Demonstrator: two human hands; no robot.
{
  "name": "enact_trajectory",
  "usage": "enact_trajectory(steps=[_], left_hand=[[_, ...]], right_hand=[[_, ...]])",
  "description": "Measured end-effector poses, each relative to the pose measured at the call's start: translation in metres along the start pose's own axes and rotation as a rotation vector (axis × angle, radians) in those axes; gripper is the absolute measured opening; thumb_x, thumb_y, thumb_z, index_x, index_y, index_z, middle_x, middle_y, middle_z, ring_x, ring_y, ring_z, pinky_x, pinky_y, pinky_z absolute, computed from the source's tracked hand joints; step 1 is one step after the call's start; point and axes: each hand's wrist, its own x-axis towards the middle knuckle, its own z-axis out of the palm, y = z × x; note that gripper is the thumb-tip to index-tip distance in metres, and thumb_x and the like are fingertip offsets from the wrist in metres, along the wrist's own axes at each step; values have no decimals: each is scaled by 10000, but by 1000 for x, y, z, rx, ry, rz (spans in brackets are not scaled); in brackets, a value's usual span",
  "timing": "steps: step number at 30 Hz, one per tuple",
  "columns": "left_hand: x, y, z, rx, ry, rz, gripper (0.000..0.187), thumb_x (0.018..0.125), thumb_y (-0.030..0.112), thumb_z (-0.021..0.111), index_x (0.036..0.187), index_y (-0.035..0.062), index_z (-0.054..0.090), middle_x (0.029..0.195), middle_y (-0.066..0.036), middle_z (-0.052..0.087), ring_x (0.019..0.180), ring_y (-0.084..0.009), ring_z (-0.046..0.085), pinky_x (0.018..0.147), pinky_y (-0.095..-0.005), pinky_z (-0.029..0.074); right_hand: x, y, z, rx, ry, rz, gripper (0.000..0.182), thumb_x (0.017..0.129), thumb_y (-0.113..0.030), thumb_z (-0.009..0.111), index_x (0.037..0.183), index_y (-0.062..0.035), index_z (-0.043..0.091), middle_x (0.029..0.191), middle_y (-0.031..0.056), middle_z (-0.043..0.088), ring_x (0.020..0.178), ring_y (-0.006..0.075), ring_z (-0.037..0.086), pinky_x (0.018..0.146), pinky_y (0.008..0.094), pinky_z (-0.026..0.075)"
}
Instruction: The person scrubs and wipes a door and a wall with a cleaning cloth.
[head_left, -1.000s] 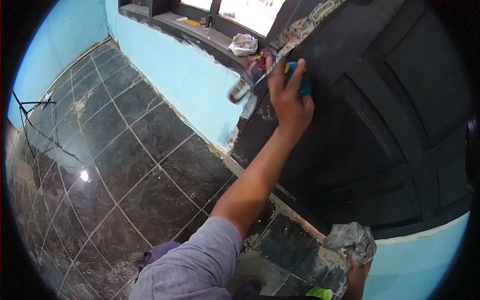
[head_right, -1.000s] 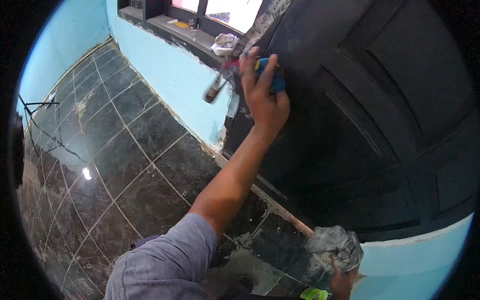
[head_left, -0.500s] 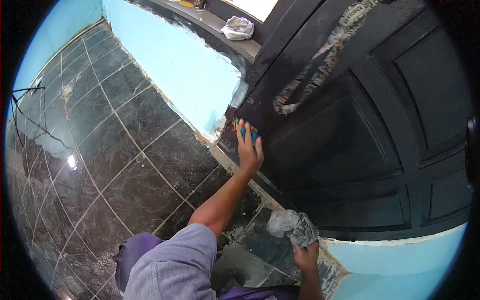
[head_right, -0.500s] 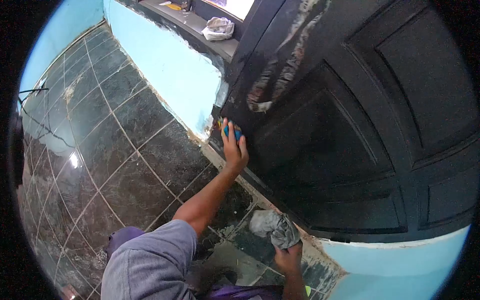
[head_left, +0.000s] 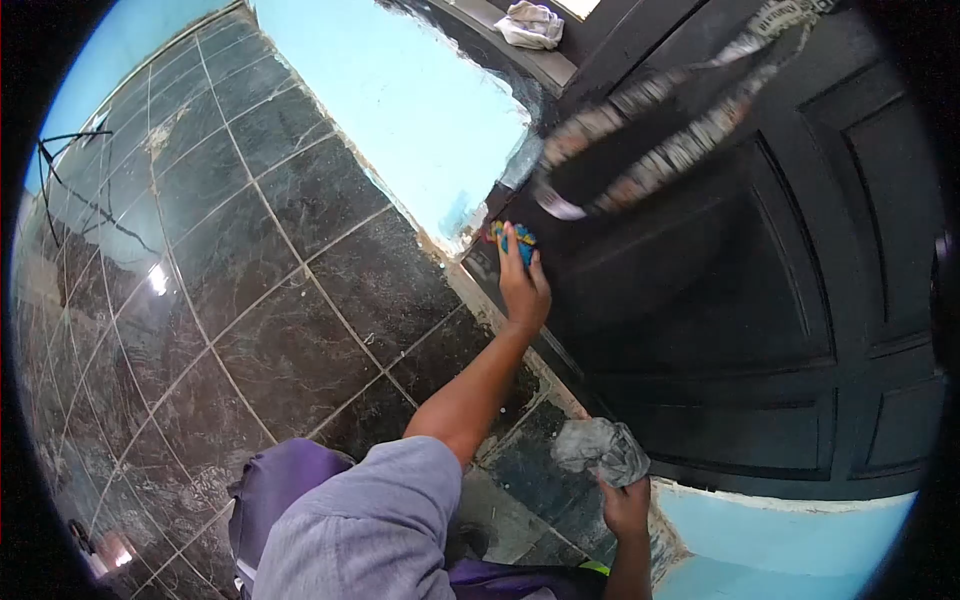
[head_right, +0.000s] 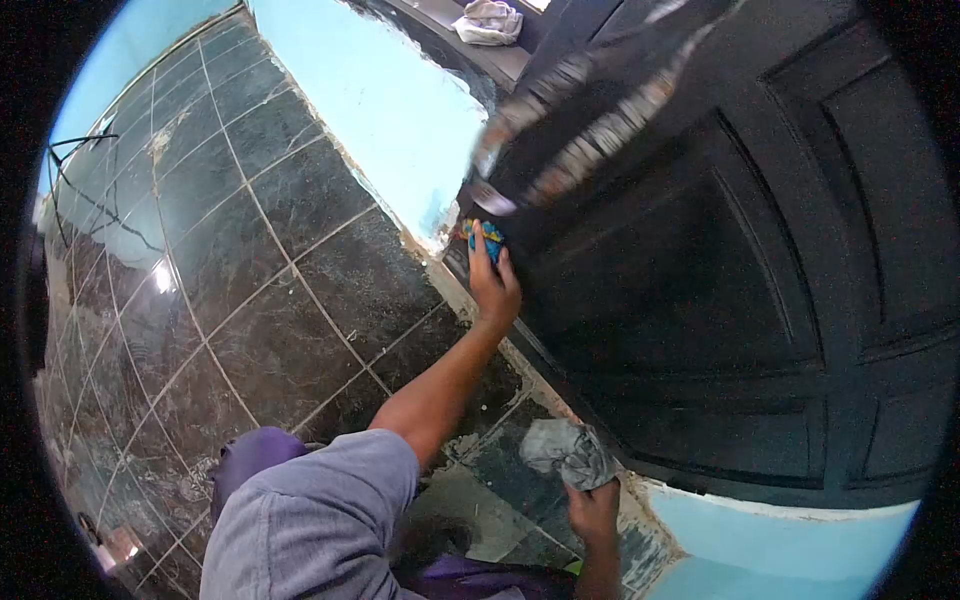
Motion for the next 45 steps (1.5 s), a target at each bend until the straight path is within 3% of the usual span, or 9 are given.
enact_trajectory(steps=[10,16,24,26,27,30,33,42,45], left_hand=[[134,225,54,-283,-69,903,513,888,69,710,1388,17,603,1500,-243,519,1340,-503,529,1132,-564,419],[32,49,15,4,-178,593,463,885,9,665,1338,-72,613,1478,-295,520,1338,-523,519,1130,-626,382],[173,264,64,-181,-305,1087,248,862,56,665,1104,3,669,1385,-258,575,1328,-507,523,1082,-595,436],[199,305,48,-135,-481,791,333,861,69,660,1190,17,661,1384,-259,572,1341,-504,512,1091,-587,438],[207,316,41,-107,-565,642,376,861,76,658,1233,24,658,1384,-260,571,1348,-503,507,1096,-583,439],[186,238,56,-226,-135,940,604,862,-11,642,1456,12,536,1495,-297,487,1319,-515,517,1106,-545,437],[137,150,32,-146,-324,880,599,850,-50,659,1437,4,551,1564,-286,423,1353,-539,483,1136,-534,398],[278,389,79,-254,-236,1006,442,978,110,632,1409,31,576,1521,-300,466,1347,-508,497,1125,-507,423],[260,372,75,-262,-101,1037,439,987,106,616,1416,26,567,1523,-311,461,1361,-521,483,1121,-512,427]], right_hand=[[-10,7,-1,-63,-77,-54,284,880,-63,683,1150,24,705,1154,181,743,1089,317,719,945,410,533],[-1,11,6,-36,-96,-146,370,878,-126,717,1220,15,699,1185,230,733,1078,407,717,941,454,546],[-7,-15,10,-42,-124,-43,416,859,-152,720,1242,4,680,1158,212,733,1061,394,703,937,451,538],[-2,-6,12,-88,-116,4,419,855,-156,723,1244,-5,682,1138,210,738,1054,391,708,931,454,541],[2,0,12,-112,-97,16,422,852,-162,727,1244,-10,683,1125,208,742,1049,391,711,927,454,543],[7,-9,14,-31,-138,52,446,838,-172,742,1253,-23,681,1128,201,744,1061,394,709,927,456,544],[6,9,20,-108,-188,-21,489,837,-239,766,1274,-41,675,1127,191,748,1066,393,714,930,483,551],[5,-16,15,-51,-57,-159,536,819,-211,774,1314,-46,652,1213,211,721,1154,392,686,981,460,537],[12,0,22,-127,-12,-145,554,832,-258,781,1325,-45,646,1223,219,714,1157,403,679,985,467,540]])
